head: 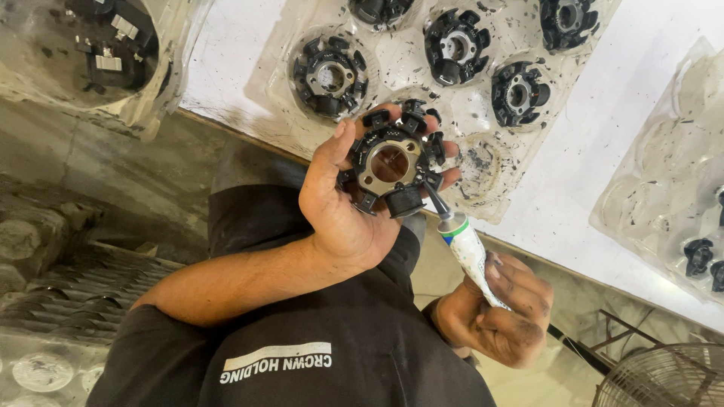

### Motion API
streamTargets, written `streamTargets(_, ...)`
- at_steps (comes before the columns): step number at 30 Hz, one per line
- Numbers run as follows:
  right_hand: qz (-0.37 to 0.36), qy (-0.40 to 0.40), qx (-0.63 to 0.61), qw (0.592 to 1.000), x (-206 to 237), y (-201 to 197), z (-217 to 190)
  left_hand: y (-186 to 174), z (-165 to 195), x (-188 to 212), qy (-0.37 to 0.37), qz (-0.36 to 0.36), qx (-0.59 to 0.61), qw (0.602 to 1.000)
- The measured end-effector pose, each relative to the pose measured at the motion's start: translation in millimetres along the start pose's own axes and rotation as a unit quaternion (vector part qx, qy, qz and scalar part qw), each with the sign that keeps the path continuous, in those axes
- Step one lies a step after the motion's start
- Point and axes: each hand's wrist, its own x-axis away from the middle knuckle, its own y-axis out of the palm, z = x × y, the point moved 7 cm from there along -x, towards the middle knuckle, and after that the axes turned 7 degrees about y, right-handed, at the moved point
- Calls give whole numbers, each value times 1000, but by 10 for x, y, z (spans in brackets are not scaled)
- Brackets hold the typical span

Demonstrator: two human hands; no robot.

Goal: The person picks black rotor-like components one at a time from plastic trays and squeezes adhesive from a tube onto each component, then places the treated component back into the tray. They briefly wipe the tube tip with a cloth and continue treating more components.

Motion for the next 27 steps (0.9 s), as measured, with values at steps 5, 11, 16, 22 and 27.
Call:
streamTargets(5, 14, 12, 4, 1000, 45, 14, -10, -1, 2, -22, -2, 2, -5, 1000)
streamTargets(11, -11, 33, -13, 999, 2, 49, 5, -10, -31, -42, -23, 29, 6, 999)
streamTargets(16, -30, 30, 19, 999, -18, 45, 14, -71, -75, -63, -40, 37, 18, 998)
streamTargets(22, 104, 47, -101, 988, -131, -413, 342, -187, -190, -399, 16, -66, -90, 994)
streamTargets(27, 178, 99, -92, 975, -42, -764, 539, -435, -786, -843, 24, -130, -491, 861)
